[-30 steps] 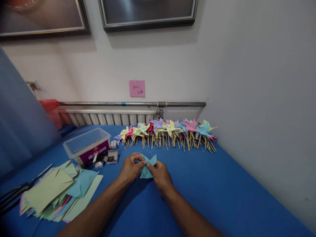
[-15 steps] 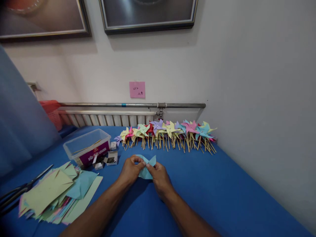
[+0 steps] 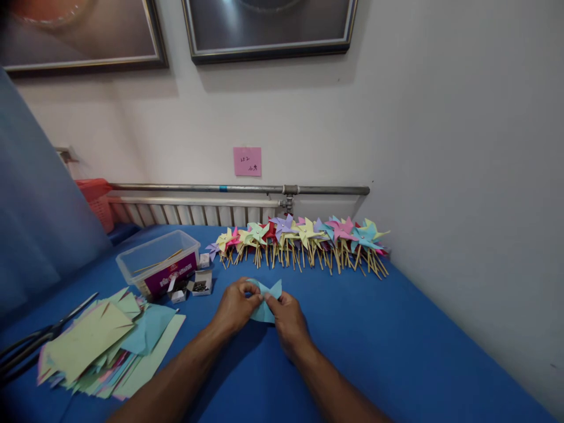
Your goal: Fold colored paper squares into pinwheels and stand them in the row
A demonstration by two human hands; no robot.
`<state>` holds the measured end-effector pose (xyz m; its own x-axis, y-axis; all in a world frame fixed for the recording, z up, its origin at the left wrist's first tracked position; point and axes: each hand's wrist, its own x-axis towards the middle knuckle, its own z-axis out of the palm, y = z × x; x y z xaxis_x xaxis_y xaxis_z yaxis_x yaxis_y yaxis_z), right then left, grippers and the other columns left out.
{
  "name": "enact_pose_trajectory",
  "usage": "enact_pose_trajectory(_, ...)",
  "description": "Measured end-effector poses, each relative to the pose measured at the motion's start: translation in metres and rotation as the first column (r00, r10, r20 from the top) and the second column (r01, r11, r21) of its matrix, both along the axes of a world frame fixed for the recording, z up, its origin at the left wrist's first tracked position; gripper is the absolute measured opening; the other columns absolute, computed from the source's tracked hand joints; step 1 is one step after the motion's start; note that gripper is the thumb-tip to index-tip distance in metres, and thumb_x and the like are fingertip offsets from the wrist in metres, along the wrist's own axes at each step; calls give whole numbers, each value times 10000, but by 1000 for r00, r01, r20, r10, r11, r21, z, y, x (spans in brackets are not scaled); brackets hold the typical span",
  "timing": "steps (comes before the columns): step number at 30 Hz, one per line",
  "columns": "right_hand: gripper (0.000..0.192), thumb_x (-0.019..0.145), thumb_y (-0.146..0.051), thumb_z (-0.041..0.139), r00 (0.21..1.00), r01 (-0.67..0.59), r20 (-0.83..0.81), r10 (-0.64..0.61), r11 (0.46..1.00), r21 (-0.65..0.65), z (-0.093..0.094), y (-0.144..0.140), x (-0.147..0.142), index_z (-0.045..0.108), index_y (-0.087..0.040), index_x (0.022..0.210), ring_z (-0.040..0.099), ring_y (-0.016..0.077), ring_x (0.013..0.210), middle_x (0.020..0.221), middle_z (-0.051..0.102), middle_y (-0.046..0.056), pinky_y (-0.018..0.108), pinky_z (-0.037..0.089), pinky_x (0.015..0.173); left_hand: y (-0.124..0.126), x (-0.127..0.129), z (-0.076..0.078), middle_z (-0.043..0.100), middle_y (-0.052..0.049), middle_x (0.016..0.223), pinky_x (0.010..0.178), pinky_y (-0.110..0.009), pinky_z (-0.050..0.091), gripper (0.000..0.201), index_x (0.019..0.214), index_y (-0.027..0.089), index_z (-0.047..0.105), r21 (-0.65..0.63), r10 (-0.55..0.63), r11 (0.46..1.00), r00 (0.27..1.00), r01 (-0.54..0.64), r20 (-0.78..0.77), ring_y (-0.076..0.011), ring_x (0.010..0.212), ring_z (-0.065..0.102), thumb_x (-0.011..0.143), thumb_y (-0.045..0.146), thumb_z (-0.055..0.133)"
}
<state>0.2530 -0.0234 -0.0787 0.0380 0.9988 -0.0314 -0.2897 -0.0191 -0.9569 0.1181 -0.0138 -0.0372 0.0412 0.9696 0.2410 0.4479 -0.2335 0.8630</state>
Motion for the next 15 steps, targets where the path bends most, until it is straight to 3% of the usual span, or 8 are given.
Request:
enact_pose_trajectory(3,414,641,-536,818,999,15,-31,-16,1000,-5,5,0,1,724,-172,815,644,207,589,677,738,36,293,476,580,2,-6,6,687,-48,879,742,-265,472,115,689,175,703,-22,-55,998,994,57,89,-172,819,626,726,124,607)
enact_pose_trajectory(7,356,634,-483,819,996,45,-75,-48,998,-41,14,-2,3,713,-180,790,604,181,545,647,718,23,279,459,543,2,-18,17,669,-85,1127,730,-257,498,192,724,163,701,-37,-227,971,961,236,160,-173,881,645,665,40,567)
enact_pose_trajectory(10,332,625,-452,817,993,62,-95,-70,995,-81,18,-3,4,698,-186,785,567,159,509,607,685,-5,271,447,519,-1,-24,23,578,-91,1347,926,-307,492,306,800,184,723,14,-391,920,912,393,123,-227,1150,598,607,-11,587)
enact_pose_trajectory(12,332,618,-450,811,993,65,-92,-74,993,-95,20,-3,5,692,-190,786,565,157,505,595,671,-14,266,438,505,-4,-24,24,504,-76,1446,1062,-364,420,349,835,207,736,42,-437,900,898,435,55,-257,1287,515,600,-24,620)
enact_pose_trajectory(15,317,626,-443,801,993,54,-97,-63,995,-84,21,-4,5,689,-193,787,574,152,518,624,683,-10,264,440,516,-5,-21,22,534,-65,1406,1116,-412,371,222,783,218,740,56,-460,886,888,459,-1,-265,1276,519,666,39,677)
